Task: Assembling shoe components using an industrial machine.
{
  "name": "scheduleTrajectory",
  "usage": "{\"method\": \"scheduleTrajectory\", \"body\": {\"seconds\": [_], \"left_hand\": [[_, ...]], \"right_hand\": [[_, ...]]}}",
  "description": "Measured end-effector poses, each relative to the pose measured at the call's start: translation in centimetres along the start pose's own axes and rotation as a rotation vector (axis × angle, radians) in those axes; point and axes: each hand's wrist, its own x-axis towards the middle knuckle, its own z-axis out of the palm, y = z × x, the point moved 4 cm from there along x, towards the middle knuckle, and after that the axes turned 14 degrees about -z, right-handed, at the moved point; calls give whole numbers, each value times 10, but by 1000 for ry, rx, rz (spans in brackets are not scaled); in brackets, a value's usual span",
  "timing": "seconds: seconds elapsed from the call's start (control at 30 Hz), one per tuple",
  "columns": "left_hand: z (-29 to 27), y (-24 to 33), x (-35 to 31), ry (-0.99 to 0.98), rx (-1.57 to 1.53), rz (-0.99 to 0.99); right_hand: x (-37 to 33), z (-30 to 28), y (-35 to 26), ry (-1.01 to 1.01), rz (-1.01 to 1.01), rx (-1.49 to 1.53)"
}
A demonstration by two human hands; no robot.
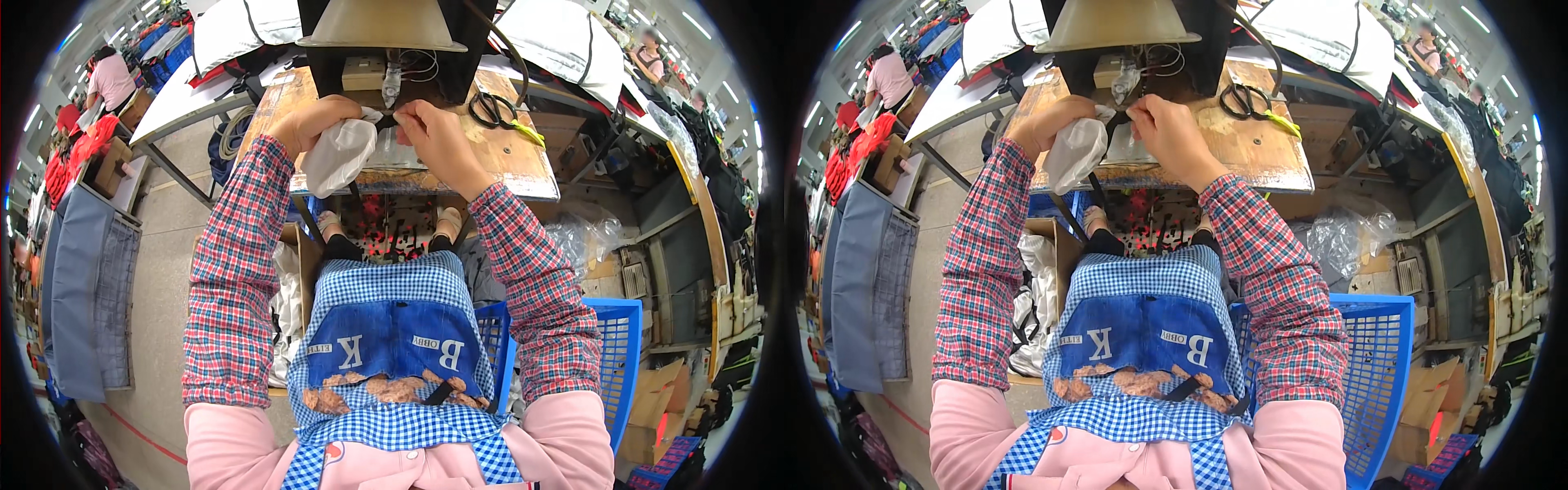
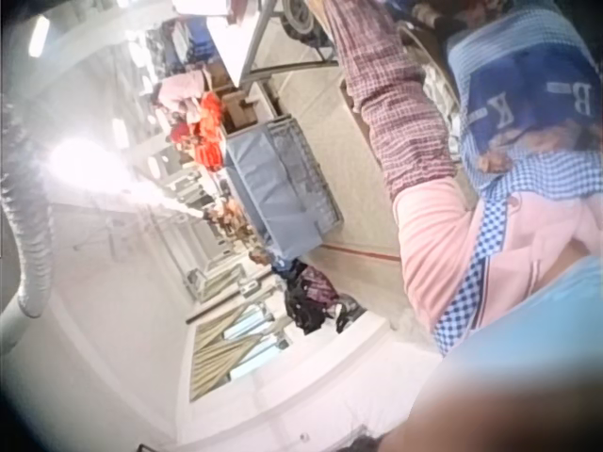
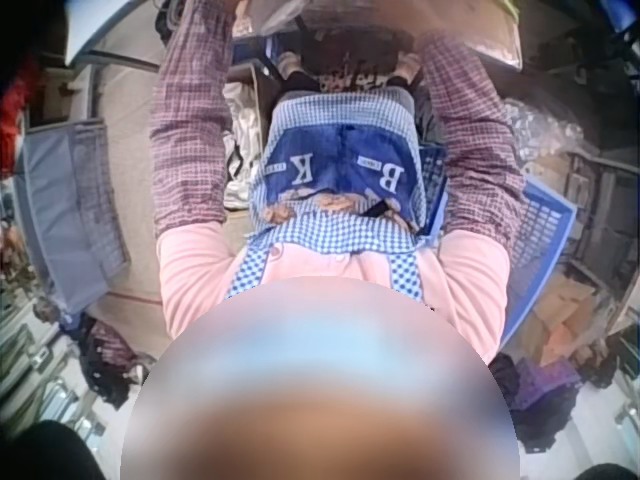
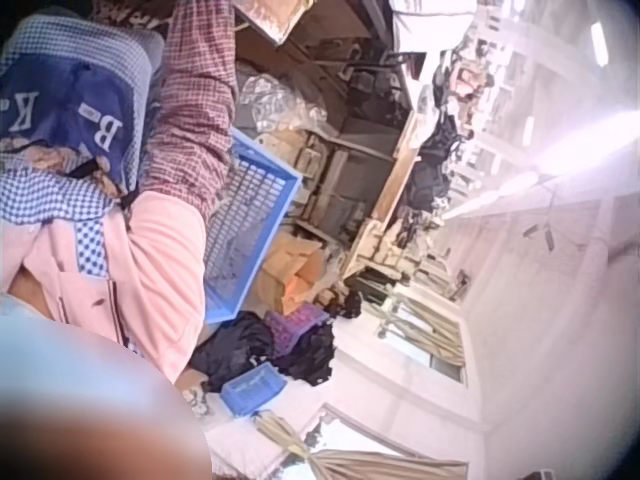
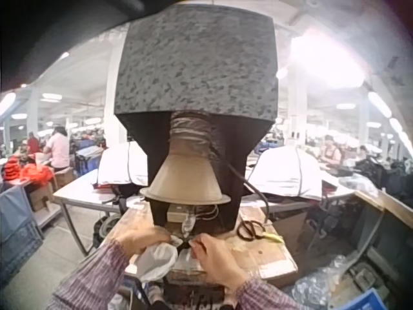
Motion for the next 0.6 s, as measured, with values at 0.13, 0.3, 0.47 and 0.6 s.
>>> {"method": "scheduleTrajectory", "body": {"seconds": [0.13,0.3,0.47,0.6], "left_hand": [[8,-15,5,-24,-259,-275],[3,-12,7,-63,-601,-498],[1,-13,6,-77,-677,-644],[8,-22,5,-112,-874,-743]], "right_hand": [[4,1,7,41,14,63],[9,-1,12,-5,14,17],[11,0,8,-15,67,48],[11,0,7,-27,62,23]]}}
